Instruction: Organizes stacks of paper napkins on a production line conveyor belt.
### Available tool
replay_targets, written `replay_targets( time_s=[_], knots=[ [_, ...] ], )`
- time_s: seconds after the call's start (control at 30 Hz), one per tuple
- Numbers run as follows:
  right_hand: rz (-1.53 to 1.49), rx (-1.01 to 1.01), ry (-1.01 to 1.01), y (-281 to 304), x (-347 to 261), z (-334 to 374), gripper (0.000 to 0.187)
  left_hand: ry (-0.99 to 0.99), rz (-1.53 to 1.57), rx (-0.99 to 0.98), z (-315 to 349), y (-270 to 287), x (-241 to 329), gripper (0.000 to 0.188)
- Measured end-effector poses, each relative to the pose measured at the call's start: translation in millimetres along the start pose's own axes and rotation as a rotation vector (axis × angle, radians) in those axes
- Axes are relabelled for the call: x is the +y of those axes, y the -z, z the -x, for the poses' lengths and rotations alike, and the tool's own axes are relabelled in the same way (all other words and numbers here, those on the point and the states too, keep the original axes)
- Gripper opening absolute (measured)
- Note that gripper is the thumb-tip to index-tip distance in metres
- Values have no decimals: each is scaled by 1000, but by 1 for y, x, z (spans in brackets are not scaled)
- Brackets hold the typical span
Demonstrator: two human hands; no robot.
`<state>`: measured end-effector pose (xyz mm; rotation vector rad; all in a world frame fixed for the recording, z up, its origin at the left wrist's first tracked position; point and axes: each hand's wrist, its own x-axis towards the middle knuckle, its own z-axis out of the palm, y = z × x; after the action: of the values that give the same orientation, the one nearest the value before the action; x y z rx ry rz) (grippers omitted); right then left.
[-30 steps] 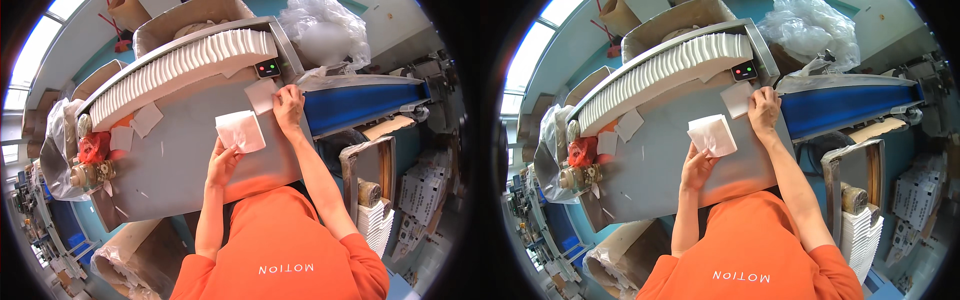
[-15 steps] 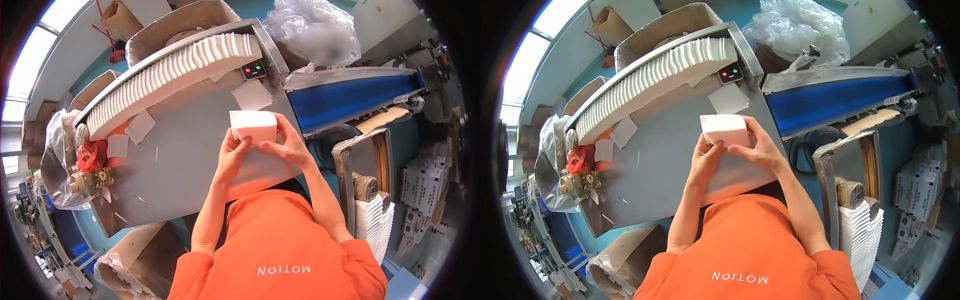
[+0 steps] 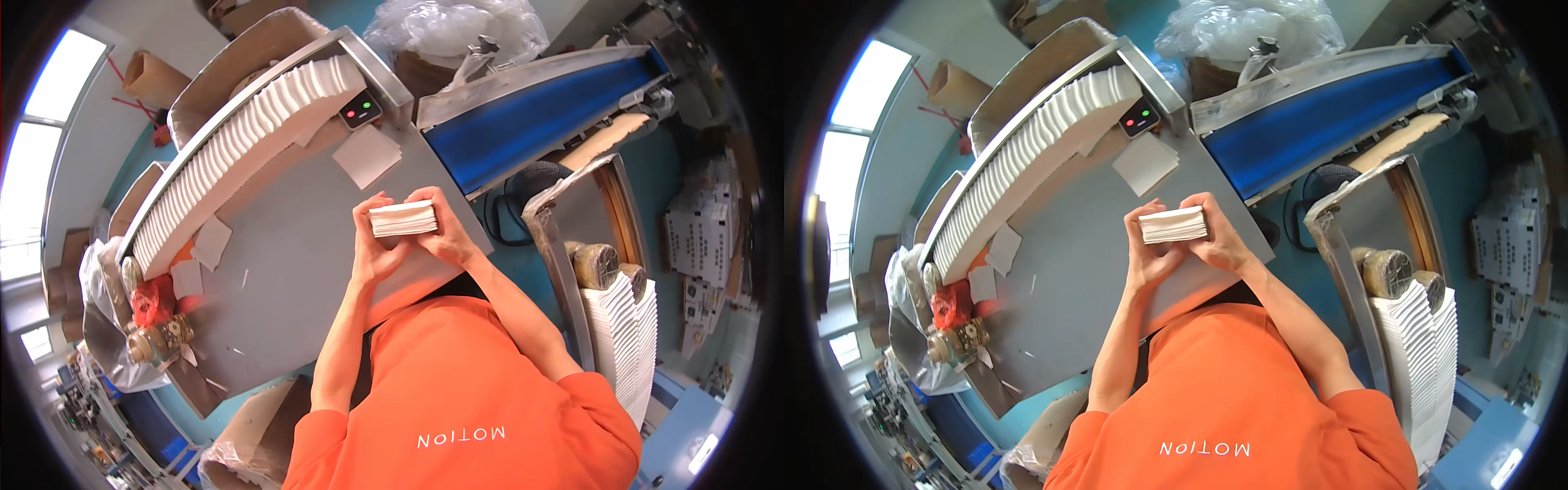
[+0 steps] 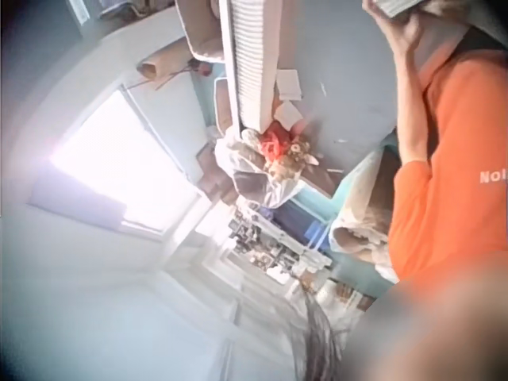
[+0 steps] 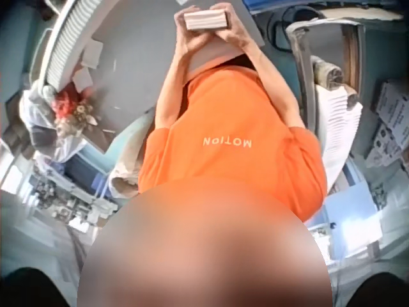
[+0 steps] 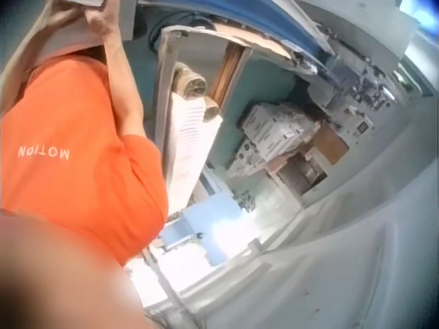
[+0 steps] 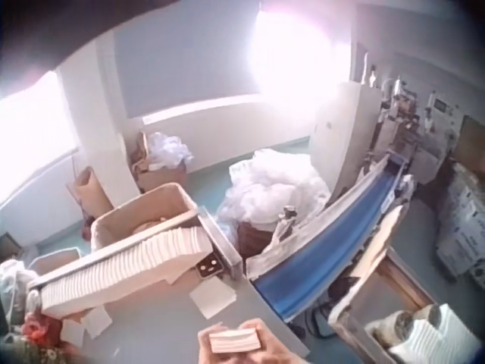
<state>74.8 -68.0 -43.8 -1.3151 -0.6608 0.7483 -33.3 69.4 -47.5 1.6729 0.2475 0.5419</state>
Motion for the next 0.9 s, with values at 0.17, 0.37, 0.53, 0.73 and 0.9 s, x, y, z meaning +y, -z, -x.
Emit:
replay_targets(
  time_s=[0.17, 0.37, 0.53, 0.73, 0.9],
  knots=[
    [122, -17, 56, 0, -2, -3, 55, 46, 199, 240, -2, -6, 6, 35],
    [161, 32, 160, -2, -3, -9, 51, 197, 263, 362, -13, -23, 16, 31],
    [162, 306, -62, 46, -11, -31, 47, 222, -103, 414, -8, -1, 2, 31],
    [942, 995, 44, 98, -16, -58, 64, 253, -1422, 339, 23, 182, -47, 57],
    [523, 609, 303, 65, -51, 11, 28, 108, -1717, 317, 100, 398, -66, 51]
  ],
)
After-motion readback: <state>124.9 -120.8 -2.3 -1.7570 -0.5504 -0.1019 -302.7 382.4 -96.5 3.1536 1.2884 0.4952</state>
